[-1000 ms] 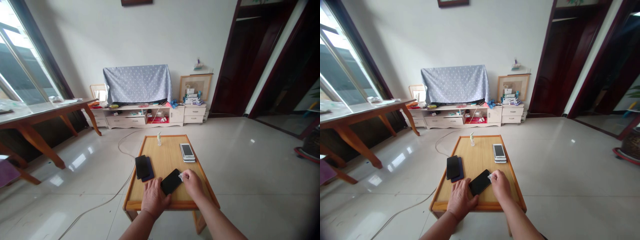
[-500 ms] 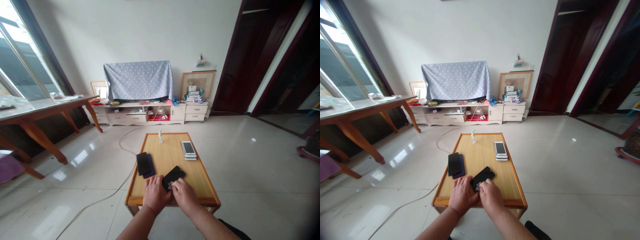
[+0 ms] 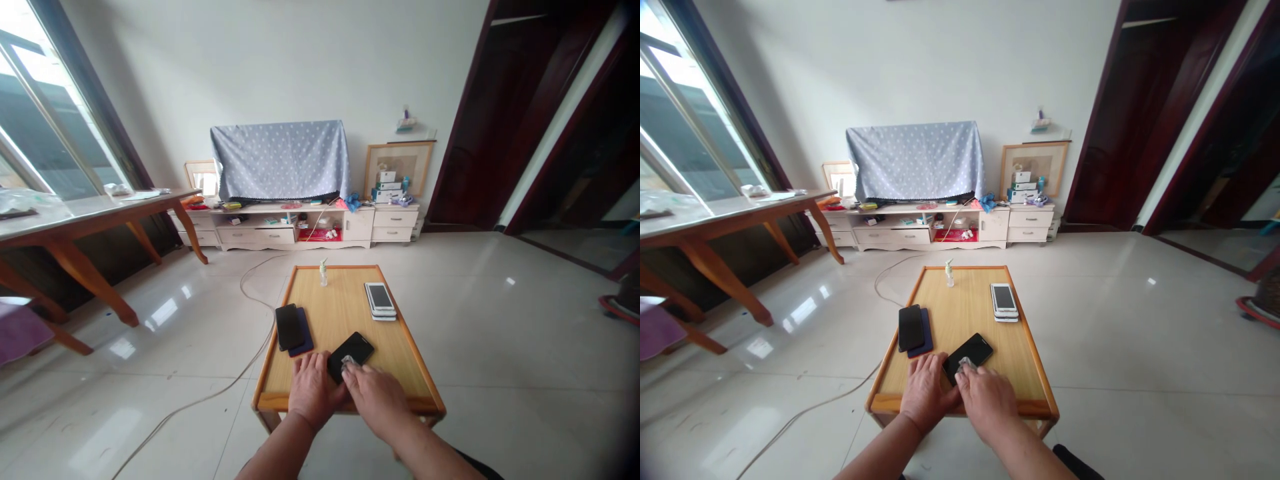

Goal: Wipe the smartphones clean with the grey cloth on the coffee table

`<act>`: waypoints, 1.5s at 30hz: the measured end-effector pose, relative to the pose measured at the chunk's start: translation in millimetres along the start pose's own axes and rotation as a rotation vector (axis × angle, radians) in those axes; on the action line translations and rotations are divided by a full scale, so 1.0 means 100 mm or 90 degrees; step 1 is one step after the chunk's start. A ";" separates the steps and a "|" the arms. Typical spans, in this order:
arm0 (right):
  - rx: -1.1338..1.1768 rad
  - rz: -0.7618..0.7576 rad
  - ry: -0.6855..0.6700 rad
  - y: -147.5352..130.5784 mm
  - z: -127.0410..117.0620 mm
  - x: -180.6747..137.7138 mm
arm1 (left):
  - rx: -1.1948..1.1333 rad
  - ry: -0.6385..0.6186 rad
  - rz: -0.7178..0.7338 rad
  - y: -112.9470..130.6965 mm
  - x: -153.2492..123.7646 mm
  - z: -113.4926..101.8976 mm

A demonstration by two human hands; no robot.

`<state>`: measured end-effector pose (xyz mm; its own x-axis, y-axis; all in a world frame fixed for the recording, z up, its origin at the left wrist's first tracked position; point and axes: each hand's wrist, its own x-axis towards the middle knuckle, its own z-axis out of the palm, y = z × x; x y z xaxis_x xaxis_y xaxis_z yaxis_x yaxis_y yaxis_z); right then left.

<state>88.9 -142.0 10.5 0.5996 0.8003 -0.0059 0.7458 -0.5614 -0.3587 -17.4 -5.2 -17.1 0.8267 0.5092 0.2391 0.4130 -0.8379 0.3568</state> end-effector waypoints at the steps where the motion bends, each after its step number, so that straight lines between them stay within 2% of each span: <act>1: -0.007 0.041 -0.014 0.07 -0.03 0.05 | 0.003 0.004 0.000 0.00 0.00 0.00; 3: -0.014 0.114 -0.033 0.19 -0.09 0.13 | 0.008 0.008 -0.002 0.00 0.00 0.00; 5: -0.011 0.140 -0.039 0.23 -0.10 0.14 | 0.010 0.011 -0.003 0.00 0.00 0.00; 11: 0.048 0.024 -0.066 0.06 0.04 -0.06 | -0.010 0.006 0.000 0.01 0.00 -0.01; 18: 0.076 0.139 -0.028 0.27 -0.13 0.23 | -0.005 0.009 -0.013 0.04 0.00 -0.02; 24: 0.110 0.003 -0.070 -0.02 0.03 0.05 | -0.014 0.007 -0.008 0.01 0.00 0.00; 26: 0.100 0.019 -0.072 0.01 0.01 0.09 | -0.012 0.004 -0.012 0.01 0.00 0.01; 29: 0.102 0.107 -0.061 0.18 -0.09 0.27 | -0.008 0.002 -0.020 0.01 -0.01 0.02; 31: 0.113 0.133 -0.058 0.24 -0.13 0.34 | -0.009 0.009 -0.025 0.00 -0.01 0.03; 38: 0.093 0.027 -0.144 -0.09 0.07 0.19 | -0.030 0.041 -0.007 -0.06 -0.02 0.12; 43: 0.095 0.082 -0.073 0.07 -0.04 0.36 | -0.034 0.039 -0.023 -0.06 -0.02 0.12; 45: 0.102 0.083 -0.077 0.05 -0.04 0.35 | -0.034 0.041 -0.026 -0.06 -0.02 0.13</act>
<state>115.3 -117.5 11.9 0.6417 0.7478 -0.1706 0.6026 -0.6291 -0.4910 -16.9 -4.0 -31.1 0.7823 0.5562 0.2806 0.4236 -0.8052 0.4151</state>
